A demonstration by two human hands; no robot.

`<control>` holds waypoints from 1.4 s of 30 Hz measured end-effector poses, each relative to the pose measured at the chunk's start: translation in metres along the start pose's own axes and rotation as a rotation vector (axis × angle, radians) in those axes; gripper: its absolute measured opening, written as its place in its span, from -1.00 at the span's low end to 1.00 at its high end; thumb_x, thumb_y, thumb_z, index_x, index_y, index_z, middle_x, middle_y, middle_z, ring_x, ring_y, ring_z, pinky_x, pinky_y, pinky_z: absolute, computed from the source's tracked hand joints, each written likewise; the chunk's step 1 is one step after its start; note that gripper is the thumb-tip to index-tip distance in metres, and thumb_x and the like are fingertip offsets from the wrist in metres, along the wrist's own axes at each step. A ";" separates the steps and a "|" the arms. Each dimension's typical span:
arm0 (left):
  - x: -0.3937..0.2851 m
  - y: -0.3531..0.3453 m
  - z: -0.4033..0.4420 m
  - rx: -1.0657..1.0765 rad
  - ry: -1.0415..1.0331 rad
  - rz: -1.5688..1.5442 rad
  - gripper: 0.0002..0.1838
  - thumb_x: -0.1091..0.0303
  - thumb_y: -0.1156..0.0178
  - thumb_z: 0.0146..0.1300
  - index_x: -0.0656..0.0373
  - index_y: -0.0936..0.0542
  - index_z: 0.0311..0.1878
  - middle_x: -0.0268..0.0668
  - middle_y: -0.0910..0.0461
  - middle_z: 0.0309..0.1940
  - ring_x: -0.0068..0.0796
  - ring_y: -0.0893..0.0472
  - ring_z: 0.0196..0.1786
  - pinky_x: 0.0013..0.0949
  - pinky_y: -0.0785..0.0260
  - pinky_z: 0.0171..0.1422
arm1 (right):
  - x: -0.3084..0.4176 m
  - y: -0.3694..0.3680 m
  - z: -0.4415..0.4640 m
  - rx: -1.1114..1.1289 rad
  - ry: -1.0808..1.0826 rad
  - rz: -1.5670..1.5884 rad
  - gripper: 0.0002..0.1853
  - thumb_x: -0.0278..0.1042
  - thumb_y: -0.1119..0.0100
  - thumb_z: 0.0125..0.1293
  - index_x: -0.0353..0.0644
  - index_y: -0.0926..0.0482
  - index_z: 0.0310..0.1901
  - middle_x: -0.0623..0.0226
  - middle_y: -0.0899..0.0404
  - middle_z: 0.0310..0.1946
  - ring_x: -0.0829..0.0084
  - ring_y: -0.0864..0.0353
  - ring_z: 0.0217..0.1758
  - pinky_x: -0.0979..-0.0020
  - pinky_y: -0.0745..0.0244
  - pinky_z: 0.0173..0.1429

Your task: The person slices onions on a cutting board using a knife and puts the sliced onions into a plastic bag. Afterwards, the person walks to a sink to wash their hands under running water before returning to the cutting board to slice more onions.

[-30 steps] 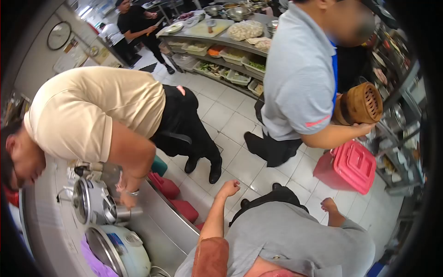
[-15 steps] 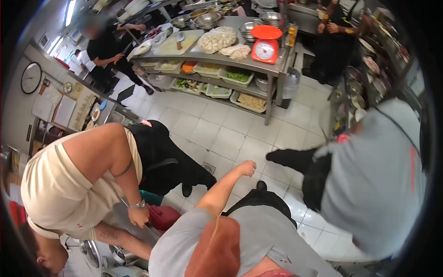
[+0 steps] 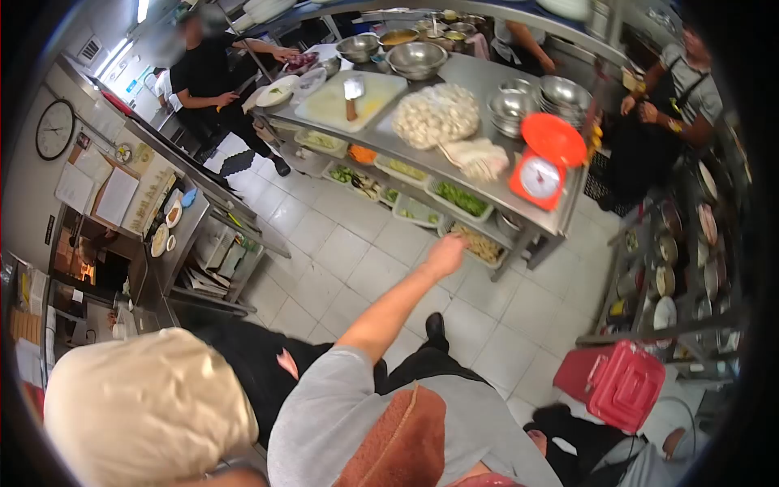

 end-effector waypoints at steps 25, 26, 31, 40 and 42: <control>0.268 0.373 0.239 -0.142 0.022 -0.304 -0.81 0.45 -0.24 0.33 0.24 -0.68 -0.03 -0.10 -0.71 -0.11 -0.26 -0.72 -0.09 -0.29 -0.56 0.03 | 0.952 -0.187 -0.036 0.293 1.084 0.215 -0.56 -0.55 -0.21 0.33 -0.34 -0.50 0.25 0.15 -0.72 -0.05 0.39 -0.69 0.00 0.37 -0.54 0.16; 0.303 0.407 0.242 -0.204 0.043 -0.217 -0.83 0.48 -0.23 0.32 0.25 -0.69 -0.06 -0.11 -0.72 -0.15 -0.30 -0.72 -0.15 -0.32 -0.57 -0.03 | 0.977 -0.208 -0.040 0.333 1.128 0.160 -0.57 -0.56 -0.22 0.30 -0.35 -0.52 0.23 0.15 -0.73 -0.07 0.39 -0.70 -0.01 0.37 -0.55 0.15; 0.515 0.537 0.307 -0.255 0.177 -0.007 -0.84 0.54 -0.24 0.28 0.26 -0.70 -0.10 -0.16 -0.74 -0.26 -0.37 -0.74 -0.26 -0.34 -0.58 -0.14 | 1.072 -0.315 -0.043 0.280 1.167 -0.067 -0.57 -0.55 -0.26 0.26 -0.27 -0.57 0.20 0.10 -0.75 -0.13 0.33 -0.73 -0.07 0.36 -0.58 0.11; 0.781 0.598 0.530 -0.272 0.115 0.390 -0.61 0.48 -0.17 0.13 0.24 -0.62 0.07 0.07 -0.61 0.12 0.10 -0.55 0.21 -0.01 -0.37 0.35 | 1.176 -0.538 0.014 -0.021 1.073 -0.478 -0.38 -0.27 -0.36 0.26 -0.20 -0.43 0.33 0.04 -0.49 -0.07 0.05 -0.58 -0.09 0.12 -0.56 -0.01; 0.785 0.606 0.553 -0.357 0.112 0.532 -0.60 0.48 -0.15 0.17 0.20 -0.57 0.12 0.07 -0.53 0.21 0.17 -0.49 0.25 0.04 -0.37 0.32 | 1.200 -0.557 0.016 -0.143 1.112 -0.543 -0.35 -0.24 -0.38 0.25 -0.19 -0.40 0.35 0.02 -0.46 -0.04 0.03 -0.57 -0.06 0.11 -0.56 -0.01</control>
Point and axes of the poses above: each hand's wrist, its own z-axis towards the middle knuckle, its own y-axis out of the back of the hand, x = y × z, the point moved 10 cm from there along z, towards the middle knuckle
